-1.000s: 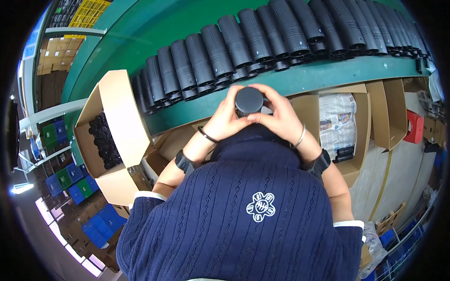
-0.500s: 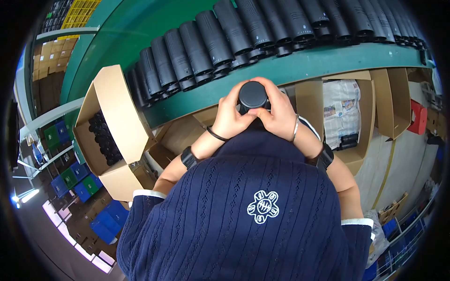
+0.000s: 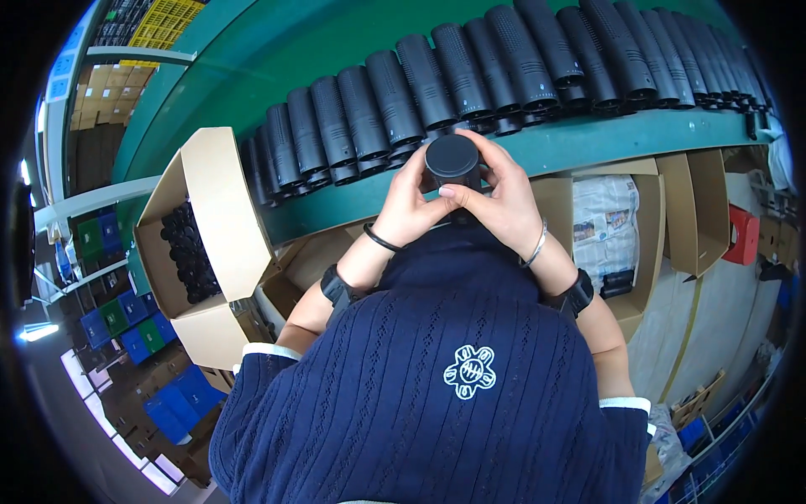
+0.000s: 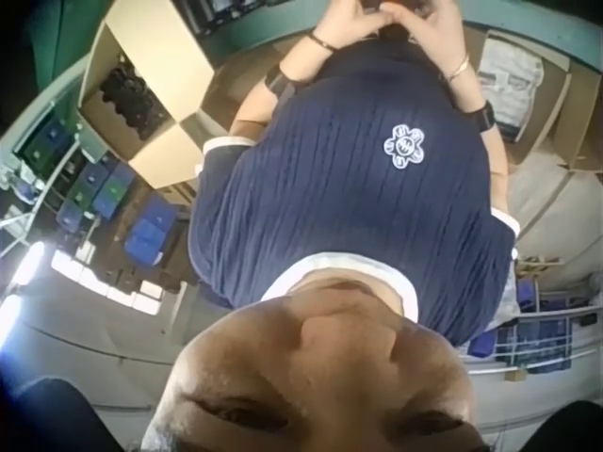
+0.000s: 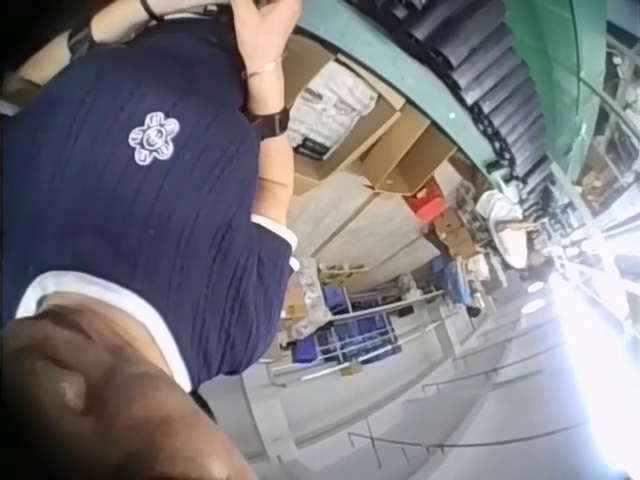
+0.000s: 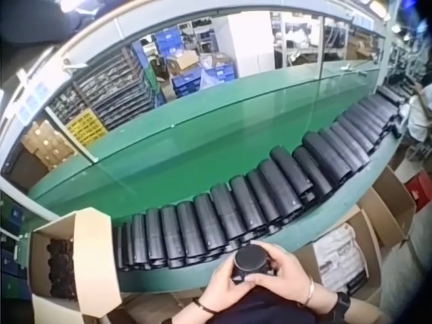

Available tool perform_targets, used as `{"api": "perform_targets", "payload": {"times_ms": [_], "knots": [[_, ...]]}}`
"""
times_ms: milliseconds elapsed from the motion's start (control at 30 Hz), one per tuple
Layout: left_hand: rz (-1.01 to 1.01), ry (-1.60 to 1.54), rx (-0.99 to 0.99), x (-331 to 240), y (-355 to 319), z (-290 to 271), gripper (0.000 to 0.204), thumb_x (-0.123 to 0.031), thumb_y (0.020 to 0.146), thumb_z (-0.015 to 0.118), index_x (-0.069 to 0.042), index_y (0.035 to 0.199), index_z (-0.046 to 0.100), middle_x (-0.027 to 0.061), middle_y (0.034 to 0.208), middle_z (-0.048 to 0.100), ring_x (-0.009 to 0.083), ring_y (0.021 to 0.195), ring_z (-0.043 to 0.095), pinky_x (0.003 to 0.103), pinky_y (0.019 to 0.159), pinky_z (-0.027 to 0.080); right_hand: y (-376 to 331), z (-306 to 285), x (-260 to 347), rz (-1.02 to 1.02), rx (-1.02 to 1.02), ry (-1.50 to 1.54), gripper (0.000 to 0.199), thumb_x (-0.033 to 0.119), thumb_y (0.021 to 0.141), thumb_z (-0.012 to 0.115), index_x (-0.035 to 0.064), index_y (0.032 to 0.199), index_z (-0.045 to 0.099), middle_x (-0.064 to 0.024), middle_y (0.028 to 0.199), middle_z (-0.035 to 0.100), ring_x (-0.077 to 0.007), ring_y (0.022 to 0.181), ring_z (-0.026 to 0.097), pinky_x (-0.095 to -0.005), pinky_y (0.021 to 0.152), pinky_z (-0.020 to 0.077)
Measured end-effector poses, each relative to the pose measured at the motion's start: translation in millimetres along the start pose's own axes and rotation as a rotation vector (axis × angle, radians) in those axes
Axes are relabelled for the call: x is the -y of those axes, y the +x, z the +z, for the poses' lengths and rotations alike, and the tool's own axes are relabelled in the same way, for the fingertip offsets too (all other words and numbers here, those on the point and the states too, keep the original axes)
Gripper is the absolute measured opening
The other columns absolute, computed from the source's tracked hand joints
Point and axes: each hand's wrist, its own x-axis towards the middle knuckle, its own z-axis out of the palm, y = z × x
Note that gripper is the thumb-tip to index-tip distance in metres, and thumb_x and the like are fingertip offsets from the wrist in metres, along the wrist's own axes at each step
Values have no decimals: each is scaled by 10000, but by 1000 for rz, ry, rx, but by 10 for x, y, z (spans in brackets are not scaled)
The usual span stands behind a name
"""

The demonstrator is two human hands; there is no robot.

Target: The person picks up a black cylinder from the table, takes a cap from a box, and presses it onto the cylinder by hand. They then place the assembled cylinder into a different box and repeat the process.

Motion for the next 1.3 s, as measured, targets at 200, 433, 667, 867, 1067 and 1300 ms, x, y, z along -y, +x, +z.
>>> {"api": "perform_targets", "payload": {"times_ms": [200,433,667,867,1067,1300], "knots": [[-53,241,-158,68,22,181,629,-125,698,769,15,1246,494,182,1106,610,298,976,644,365,821,511,43,-81,-234,75,-25,-85,590,82,772,768,-1,1290,498,-93,1176,580,-180,1092,575,-309,925,479],[-134,-278,112,-208,105,-52,714,-90,672,836,-33,1283,470,79,1163,579,182,1091,577,348,933,483,-3,-121,197,51,82,-85,660,30,770,743,-7,1359,448,-73,1273,481,-164,1183,507,-297,954,473],[34,47,88,69,52,-46,789,-151,669,833,-17,1332,428,161,1234,532,309,1162,559,390,977,449,16,-96,105,38,96,-105,656,65,741,779,18,1331,497,-85,1222,504,-203,1143,539,-336,925,500],[16,148,55,65,42,24,775,-92,711,821,-27,1362,407,137,1282,543,231,1178,551,361,980,462,-26,-157,-98,232,27,136,637,-13,742,743,-23,1324,484,-95,1279,488,-164,1172,521,-299,948,487],[169,341,-55,194,53,64,709,-103,658,784,-24,1282,456,195,1180,566,322,1081,591,379,889,492,-19,-8,-101,23,-59,-390,625,-12,760,735,13,1331,481,-89,1281,501,-164,1170,522,-316,956,482],[88,158,-72,212,33,94,622,-113,689,741,19,1237,476,213,1111,605,402,1027,612,399,856,504,-26,-25,-156,151,-9,83,627,49,765,766,-5,1316,473,-84,1137,597,-164,1045,591,-289,924,480]]}}
